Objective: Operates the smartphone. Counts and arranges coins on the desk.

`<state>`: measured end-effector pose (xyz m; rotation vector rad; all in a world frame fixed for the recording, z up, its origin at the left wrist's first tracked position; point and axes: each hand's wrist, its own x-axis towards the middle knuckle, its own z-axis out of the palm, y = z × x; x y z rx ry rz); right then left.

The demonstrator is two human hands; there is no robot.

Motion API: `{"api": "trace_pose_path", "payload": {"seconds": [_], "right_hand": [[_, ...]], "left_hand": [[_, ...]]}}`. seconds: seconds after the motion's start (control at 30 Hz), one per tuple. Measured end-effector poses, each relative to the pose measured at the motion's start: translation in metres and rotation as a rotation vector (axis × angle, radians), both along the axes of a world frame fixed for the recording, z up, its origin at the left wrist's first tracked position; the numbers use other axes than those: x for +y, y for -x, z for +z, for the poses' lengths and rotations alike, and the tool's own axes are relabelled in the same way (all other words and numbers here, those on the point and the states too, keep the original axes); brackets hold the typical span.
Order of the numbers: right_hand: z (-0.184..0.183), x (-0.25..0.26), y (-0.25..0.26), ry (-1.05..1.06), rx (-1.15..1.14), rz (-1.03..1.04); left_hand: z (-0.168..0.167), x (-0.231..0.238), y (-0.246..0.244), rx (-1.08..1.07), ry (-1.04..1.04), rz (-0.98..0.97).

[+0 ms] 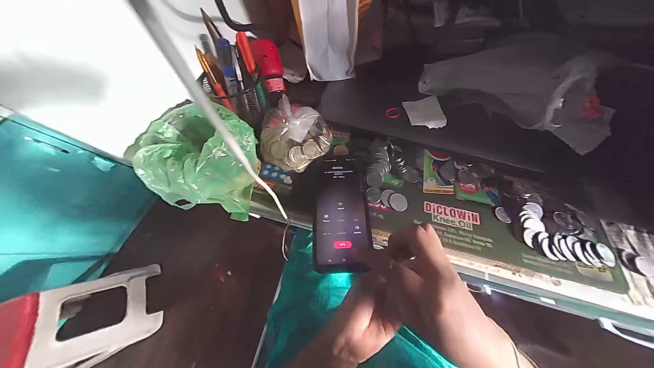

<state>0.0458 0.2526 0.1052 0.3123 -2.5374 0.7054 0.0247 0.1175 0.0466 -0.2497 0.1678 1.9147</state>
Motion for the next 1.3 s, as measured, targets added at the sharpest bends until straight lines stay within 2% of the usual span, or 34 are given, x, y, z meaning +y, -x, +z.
{"api": "trace_pose_path", "payload": {"seconds": [0.13, 0.27, 0.33, 0.4, 0.5, 0.57, 0.67, 0.83, 1.0, 1.1, 1.17, 1.2, 1.3], "right_hand": [[-0.005, -0.009, 0.008, -0.077, -0.002, -0.010], [0.000, -0.006, 0.009, -0.118, -0.025, -0.054], [0.006, 0.010, 0.005, -0.097, -0.013, -0.182], [0.010, 0.034, 0.005, -0.125, -0.002, -0.400], [0.012, 0.080, 0.005, -0.209, -0.095, -0.660], [0.011, 0.096, 0.007, -0.243, -0.171, -0.744], [0.010, 0.094, 0.005, -0.289, -0.234, -0.733], [0.002, 0.066, -0.029, -0.303, -0.167, -0.566], [-0.012, 0.061, -0.061, -0.196, -0.059, -0.390], [-0.025, 0.064, -0.068, -0.178, 0.102, -0.278], [-0.031, 0.060, -0.071, -0.049, 0.228, -0.270], [-0.030, 0.054, -0.072, 0.104, 0.247, -0.302], [-0.012, 0.040, -0.073, 0.841, 0.081, -0.282]], "left_hand": [[-0.010, -0.004, -0.004, -0.013, -0.086, 0.031], [-0.007, -0.002, -0.003, -0.025, -0.057, 0.037], [-0.010, 0.002, -0.001, -0.022, -0.044, 0.008], [-0.013, 0.003, 0.003, -0.009, -0.047, -0.026], [-0.010, 0.006, 0.004, -0.029, -0.008, -0.085], [-0.006, 0.009, 0.004, -0.030, 0.009, -0.123], [-0.003, 0.012, 0.002, -0.038, 0.003, -0.151], [-0.010, 0.011, -0.002, -0.022, -0.047, -0.112], [-0.011, 0.012, -0.003, -0.015, -0.034, -0.089], [-0.006, 0.013, -0.004, 0.014, 0.002, -0.090], [-0.004, 0.011, -0.006, 0.016, -0.008, -0.082], [-0.005, 0.010, -0.006, 0.011, -0.018, -0.075], [-0.006, 0.007, -0.008, -0.004, -0.025, -0.069]]}}
